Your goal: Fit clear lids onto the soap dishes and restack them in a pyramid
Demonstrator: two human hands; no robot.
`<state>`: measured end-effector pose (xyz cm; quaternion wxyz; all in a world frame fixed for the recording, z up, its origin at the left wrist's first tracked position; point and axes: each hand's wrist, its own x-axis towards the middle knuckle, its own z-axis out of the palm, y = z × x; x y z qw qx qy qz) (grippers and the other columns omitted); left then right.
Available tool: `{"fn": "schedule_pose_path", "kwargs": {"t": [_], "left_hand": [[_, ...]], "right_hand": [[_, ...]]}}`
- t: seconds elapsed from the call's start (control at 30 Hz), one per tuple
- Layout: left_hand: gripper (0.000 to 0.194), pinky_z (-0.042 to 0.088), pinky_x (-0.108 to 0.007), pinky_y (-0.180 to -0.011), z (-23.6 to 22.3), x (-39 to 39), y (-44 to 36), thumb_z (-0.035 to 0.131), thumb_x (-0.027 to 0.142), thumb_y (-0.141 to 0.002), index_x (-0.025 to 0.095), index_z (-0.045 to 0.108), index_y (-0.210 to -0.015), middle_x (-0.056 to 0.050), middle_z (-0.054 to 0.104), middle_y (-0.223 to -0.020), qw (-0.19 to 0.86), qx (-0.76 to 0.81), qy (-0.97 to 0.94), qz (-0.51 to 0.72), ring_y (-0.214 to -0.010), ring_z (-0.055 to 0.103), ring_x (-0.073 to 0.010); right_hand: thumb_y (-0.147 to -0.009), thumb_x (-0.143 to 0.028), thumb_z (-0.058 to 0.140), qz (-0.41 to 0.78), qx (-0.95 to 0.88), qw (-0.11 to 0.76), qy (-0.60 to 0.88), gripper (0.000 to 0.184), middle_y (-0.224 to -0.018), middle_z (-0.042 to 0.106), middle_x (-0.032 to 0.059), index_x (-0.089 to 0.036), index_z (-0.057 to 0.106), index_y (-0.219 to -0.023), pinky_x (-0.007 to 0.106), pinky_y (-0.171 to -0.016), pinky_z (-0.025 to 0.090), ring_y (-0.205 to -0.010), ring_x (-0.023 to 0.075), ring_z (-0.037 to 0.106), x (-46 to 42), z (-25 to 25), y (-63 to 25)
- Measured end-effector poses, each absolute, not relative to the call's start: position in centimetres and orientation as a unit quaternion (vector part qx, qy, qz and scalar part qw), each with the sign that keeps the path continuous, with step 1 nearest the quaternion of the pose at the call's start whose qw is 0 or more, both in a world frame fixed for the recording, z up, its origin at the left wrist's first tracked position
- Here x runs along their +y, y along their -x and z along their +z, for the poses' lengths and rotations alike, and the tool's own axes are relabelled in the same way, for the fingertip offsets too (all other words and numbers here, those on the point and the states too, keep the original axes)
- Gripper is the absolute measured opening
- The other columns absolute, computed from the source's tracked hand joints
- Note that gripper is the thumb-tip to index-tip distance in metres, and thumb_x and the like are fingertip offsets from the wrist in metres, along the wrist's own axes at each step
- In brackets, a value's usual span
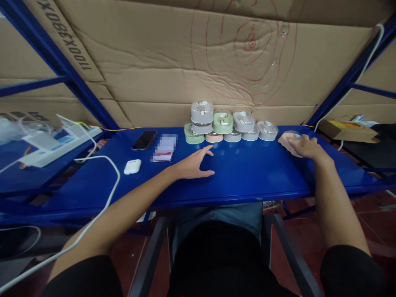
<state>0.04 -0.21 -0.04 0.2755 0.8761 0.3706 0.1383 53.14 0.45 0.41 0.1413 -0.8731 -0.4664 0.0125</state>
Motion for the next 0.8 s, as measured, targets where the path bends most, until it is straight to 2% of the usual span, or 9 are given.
{"fn": "schedule_pose_path", "kwargs": {"t": [0.07,0.13,0.27,0.33,0.47,0.63,0.73,0.8], "left_hand": [[0.113,0.042,-0.054,-0.128,-0.1,-0.1,0.0,0.076,0.062,-0.090,0.022,0.020,-0.179,-0.018,0.052,-0.171,0.275,0.368,-0.878,0.135,-0.161,0.047,-0.0404],[0.113,0.042,-0.055,-0.128,-0.2,0.0,0.0,0.077,0.063,-0.090,0.023,0.021,-0.179,-0.018,0.053,-0.170,0.274,0.365,-0.879,0.139,-0.161,0.047,-0.0411],[0.111,0.045,-0.055,-0.126,-0.4,0.1,0.0,0.078,0.063,-0.088,0.026,0.026,-0.178,-0.016,0.055,-0.168,0.276,0.360,-0.879,0.149,-0.159,0.050,-0.0424],[0.108,0.046,-0.055,-0.125,-0.4,0.2,-0.1,0.078,0.063,-0.089,0.027,0.028,-0.177,-0.016,0.055,-0.169,0.275,0.359,-0.880,0.148,-0.159,0.050,-0.0426],[0.105,0.046,-0.056,-0.125,-0.4,0.1,0.0,0.079,0.063,-0.088,0.027,0.032,-0.175,-0.016,0.055,-0.169,0.274,0.356,-0.880,0.156,-0.159,0.050,-0.0432],[0.109,0.044,-0.055,-0.128,-0.4,0.2,0.0,0.080,0.063,-0.088,0.026,0.029,-0.177,-0.016,0.054,-0.170,0.282,0.364,-0.876,0.146,-0.160,0.049,-0.0423],[0.110,0.043,-0.055,-0.129,-0.4,0.2,0.1,0.079,0.062,-0.089,0.024,0.026,-0.178,-0.017,0.052,-0.171,0.281,0.367,-0.876,0.138,-0.161,0.048,-0.0420],[0.110,0.042,-0.056,-0.129,-0.4,0.2,0.1,0.078,0.062,-0.090,0.024,0.024,-0.178,-0.017,0.053,-0.170,0.278,0.365,-0.878,0.138,-0.161,0.048,-0.0416]], "right_hand": [[-0.109,-0.069,0.051,0.039,-0.446,0.170,0.878,0.083,-0.168,0.041,0.0444,-0.008,0.049,-0.165,0.063,-0.122,0.042,-0.157,0.0558,0.048,1.7,0.5,-53.2],[-0.114,-0.058,0.043,0.038,-0.442,0.196,0.875,0.074,-0.167,0.040,0.0463,-0.004,0.049,-0.164,0.064,-0.124,0.037,-0.159,0.0557,0.045,3.1,0.6,-53.2],[-0.113,-0.042,0.042,0.001,-0.414,0.282,0.865,0.060,-0.157,0.050,0.0449,-0.002,0.056,-0.155,0.058,-0.120,0.042,-0.149,0.0492,0.056,6.2,0.0,-51.9],[-0.111,-0.039,0.041,-0.025,-0.388,0.324,0.862,0.059,-0.154,0.051,0.0436,-0.001,0.054,-0.154,0.060,-0.117,0.045,-0.142,0.0488,0.061,7.7,-0.8,-51.0],[-0.109,-0.037,0.042,-0.036,-0.377,0.378,0.845,0.059,-0.151,0.054,0.0429,0.001,0.051,-0.154,0.064,-0.116,0.048,-0.139,0.0494,0.064,9.6,-2.1,-49.8],[-0.110,-0.037,0.042,-0.024,-0.386,0.394,0.834,0.063,-0.153,0.056,0.0416,0.003,0.046,-0.159,0.060,-0.121,0.047,-0.147,0.0476,0.059,9.6,-2.3,-50.2],[-0.109,-0.039,0.041,-0.078,-0.391,0.399,0.826,0.065,-0.157,0.052,0.0412,0.002,0.044,-0.160,0.065,-0.121,0.044,-0.149,0.0488,0.056,9.0,-1.7,-49.9],[-0.107,-0.041,0.046,-0.134,-0.424,0.399,0.802,0.065,-0.163,0.049,0.0360,-0.003,0.046,-0.160,0.063,-0.126,0.038,-0.155,0.0452,0.049,8.6,-1.0,-48.9]]}}
